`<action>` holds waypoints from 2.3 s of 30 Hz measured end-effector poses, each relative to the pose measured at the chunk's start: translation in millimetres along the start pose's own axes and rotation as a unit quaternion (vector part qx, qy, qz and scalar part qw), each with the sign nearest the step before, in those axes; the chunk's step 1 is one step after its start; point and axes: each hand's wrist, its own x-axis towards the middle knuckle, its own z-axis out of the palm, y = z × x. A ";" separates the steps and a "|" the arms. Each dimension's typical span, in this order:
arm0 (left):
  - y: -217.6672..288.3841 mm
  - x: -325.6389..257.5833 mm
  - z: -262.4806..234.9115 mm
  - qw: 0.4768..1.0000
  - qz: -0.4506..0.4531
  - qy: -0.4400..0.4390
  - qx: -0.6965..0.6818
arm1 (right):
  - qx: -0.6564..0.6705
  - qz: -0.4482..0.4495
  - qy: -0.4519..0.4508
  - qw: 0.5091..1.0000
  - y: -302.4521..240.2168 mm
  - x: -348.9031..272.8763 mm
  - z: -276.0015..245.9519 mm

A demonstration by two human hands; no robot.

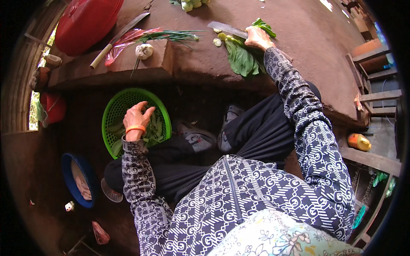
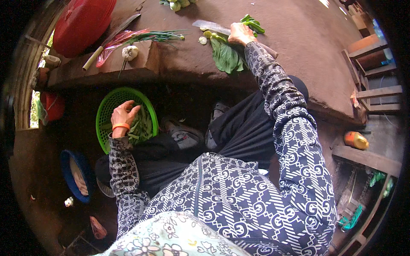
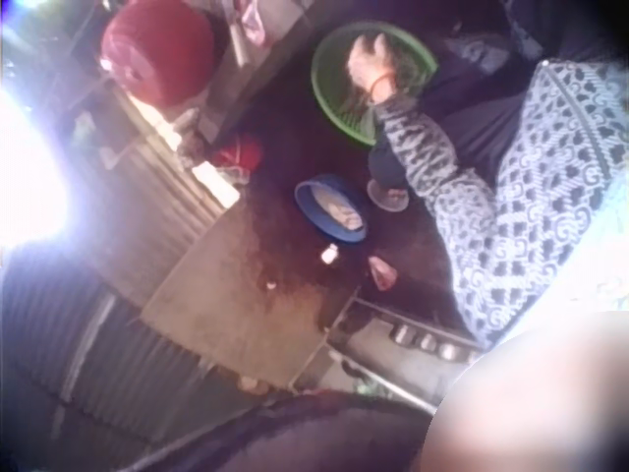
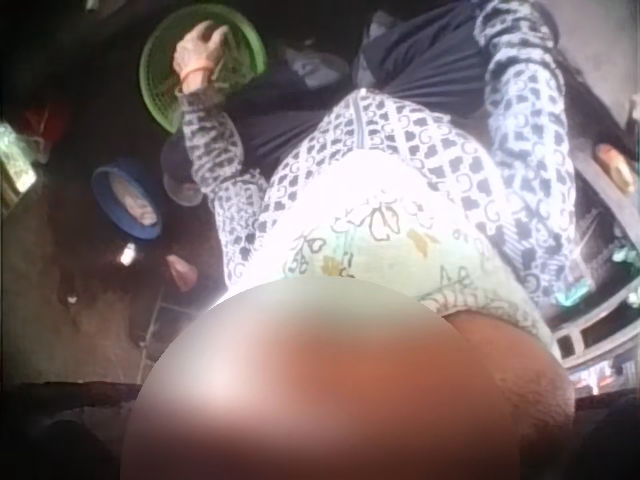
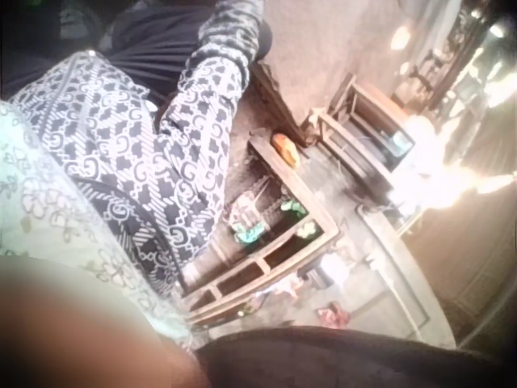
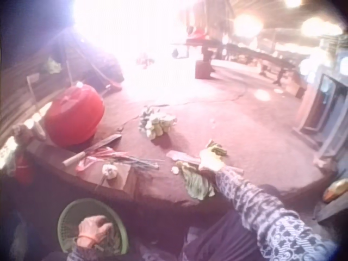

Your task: The person sits on the floor and uses a knife to trim and cut leafy green vegetables, placing the prepared pieces into a green basket. The person handles the vegetables one at a time, removing outer leaves and cutting the stems.

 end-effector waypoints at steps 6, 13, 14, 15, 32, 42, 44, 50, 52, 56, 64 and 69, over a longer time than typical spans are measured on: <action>29.4 6.7 10.9 0.971 0.100 0.031 -0.216 | 0.169 0.022 0.121 0.978 -7.3 -5.0 -20.3; 94.3 18.3 3.0 0.811 0.148 -0.023 -0.566 | 0.592 -0.070 0.039 0.802 -57.0 -53.4 -46.5; 102.8 19.7 0.8 0.786 0.143 -0.030 -0.601 | 0.581 -0.126 0.028 0.803 -66.7 -71.0 -45.7; 111.8 22.0 -0.8 0.771 0.144 -0.043 -0.619 | 0.582 -0.124 0.016 0.803 -82.9 -84.7 -42.2; 122.4 16.9 7.6 0.834 0.185 0.002 -0.519 | 0.399 -0.386 -0.093 0.826 -158.2 -167.6 -32.3; 125.9 8.6 10.6 0.878 0.311 0.138 -0.337 | 0.241 -0.410 0.042 0.879 -160.7 -169.7 -11.5; 131.1 -1.8 9.9 0.908 0.254 0.044 -0.329 | 0.251 -0.392 0.046 0.884 -158.6 -168.8 -9.5; 147.8 -12.3 12.5 0.845 0.283 -0.008 -0.454 | 0.353 -0.245 0.001 0.903 -151.2 -136.5 -12.2; 144.4 -6.7 11.5 0.788 0.175 -0.130 -0.576 | 0.358 -0.206 0.012 0.911 -144.3 -112.9 -17.8; 142.2 2.4 14.0 0.695 0.164 -0.139 -0.686 | 0.440 -0.076 -0.030 0.895 -120.3 -82.2 -25.7; 133.2 -0.6 10.9 0.737 0.093 -0.132 -0.656 | 0.464 -0.085 -0.033 0.881 -116.8 -94.4 -37.9; 128.7 0.1 7.1 0.782 0.089 -0.090 -0.611 | 0.549 -0.183 -0.193 0.792 -142.2 -139.9 -48.5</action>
